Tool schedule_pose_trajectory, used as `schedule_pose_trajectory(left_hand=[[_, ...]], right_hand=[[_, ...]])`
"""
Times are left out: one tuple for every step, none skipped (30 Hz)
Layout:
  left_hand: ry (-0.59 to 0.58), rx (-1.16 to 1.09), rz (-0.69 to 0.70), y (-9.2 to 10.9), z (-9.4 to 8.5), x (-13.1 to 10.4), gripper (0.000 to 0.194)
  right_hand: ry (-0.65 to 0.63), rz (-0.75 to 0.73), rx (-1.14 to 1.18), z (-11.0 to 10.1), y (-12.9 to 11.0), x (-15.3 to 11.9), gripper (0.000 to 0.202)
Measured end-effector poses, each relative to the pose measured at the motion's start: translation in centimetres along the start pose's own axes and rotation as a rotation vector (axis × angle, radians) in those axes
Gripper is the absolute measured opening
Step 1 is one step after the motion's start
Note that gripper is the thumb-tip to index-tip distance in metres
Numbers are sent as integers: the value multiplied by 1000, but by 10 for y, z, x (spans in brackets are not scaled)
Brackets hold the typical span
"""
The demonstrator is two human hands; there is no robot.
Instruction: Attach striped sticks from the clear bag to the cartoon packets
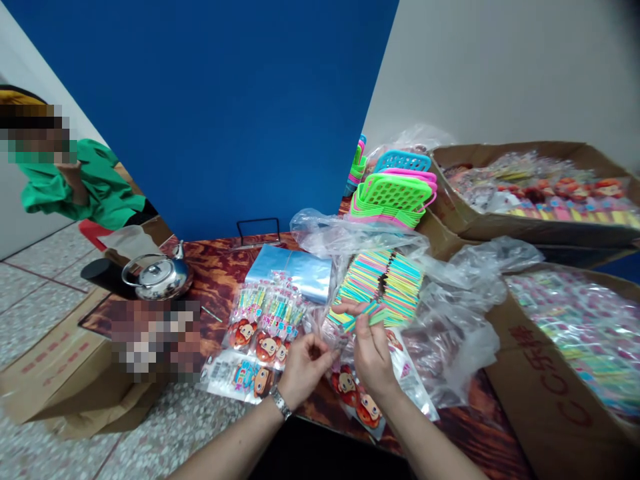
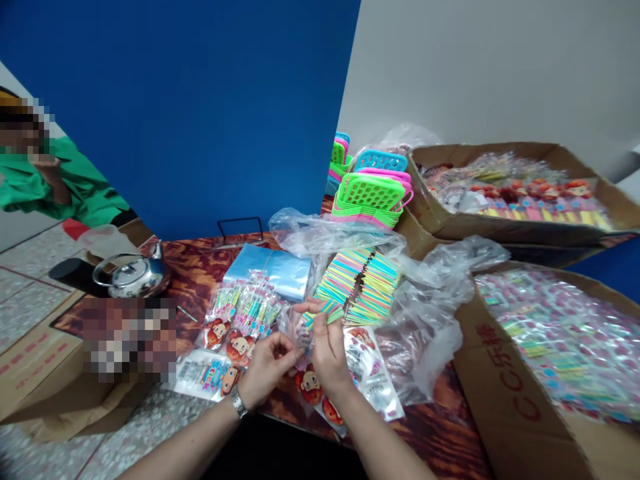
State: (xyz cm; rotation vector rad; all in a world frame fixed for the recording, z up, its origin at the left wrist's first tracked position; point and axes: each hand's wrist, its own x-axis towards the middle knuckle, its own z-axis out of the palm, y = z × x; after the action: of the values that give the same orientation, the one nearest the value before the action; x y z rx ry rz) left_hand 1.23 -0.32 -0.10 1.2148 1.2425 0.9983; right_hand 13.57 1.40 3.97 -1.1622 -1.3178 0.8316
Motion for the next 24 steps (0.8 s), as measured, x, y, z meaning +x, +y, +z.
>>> schedule_pose_trajectory(left_hand=[[2, 1, 0, 0, 0, 0, 20], [5, 3, -1, 0, 0, 1, 20], [7, 6, -1, 0, 1, 1, 19], [10, 12, 0, 1, 1, 1, 19], [15, 21, 3, 1, 1, 1, 18], [19, 31, 8, 2, 0, 1, 18], [25, 44, 14, 3, 0, 1, 17], [31, 60, 21, 3, 0, 1, 16], [37, 75, 27, 3, -1, 1, 16], [40, 87, 32, 3, -1, 1, 15], [42, 91, 34, 3, -1, 0, 15], [42, 85, 32, 3, -1, 0, 15], [40, 70, 27, 3, -1, 0, 15], [36, 51, 20, 2, -1, 0, 16], [30, 33, 13, 2, 0, -1, 17], [24, 23, 7, 2, 0, -1, 17], [19, 22, 5, 2, 0, -1, 18], [14, 30, 9, 2, 0, -1, 18], [13, 46, 19, 2, 1, -2, 17], [15, 65, 32, 2, 1, -2, 16], [20, 84, 47, 1, 0, -2, 16], [25, 103, 64, 1, 0, -3, 15], [30, 118, 79, 0, 0, -3, 14], [34, 132, 90, -1, 0, -4, 14]], right_hand=[[10, 5, 12, 0, 0, 0, 30], [18, 8, 24, 0, 1, -1, 30], [20, 10, 35, 0, 1, -1, 30], [17, 13, 44, 0, 1, -1, 30], [11, 16, 49, 0, 2, -1, 30], [8, 23, 54, 0, 2, 0, 30], [10, 35, 60, 0, 2, 0, 31], [16, 50, 71, 1, 2, 0, 32], [25, 66, 85, 2, 2, 0, 32], [34, 78, 101, 2, 2, 1, 33], [39, 84, 115, 3, 2, 0, 33], [39, 84, 124, 4, 2, 0, 33], [38, 79, 126, 5, 2, 0, 34], [37, 77, 125, 5, 2, -1, 34], [38, 82, 126, 5, 2, -1, 34], [45, 96, 132, 5, 3, -1, 34], [58, 119, 146, 5, 4, -1, 34], [74, 147, 167, 5, 5, -1, 34], [93, 176, 190, 5, 7, -1, 34], [111, 200, 208, 5, 10, -1, 34], [126, 215, 218, 5, 12, -1, 35], [134, 222, 218, 5, 14, 0, 35], [136, 220, 207, 5, 15, 0, 35], [130, 210, 187, 5, 16, 0, 36]])
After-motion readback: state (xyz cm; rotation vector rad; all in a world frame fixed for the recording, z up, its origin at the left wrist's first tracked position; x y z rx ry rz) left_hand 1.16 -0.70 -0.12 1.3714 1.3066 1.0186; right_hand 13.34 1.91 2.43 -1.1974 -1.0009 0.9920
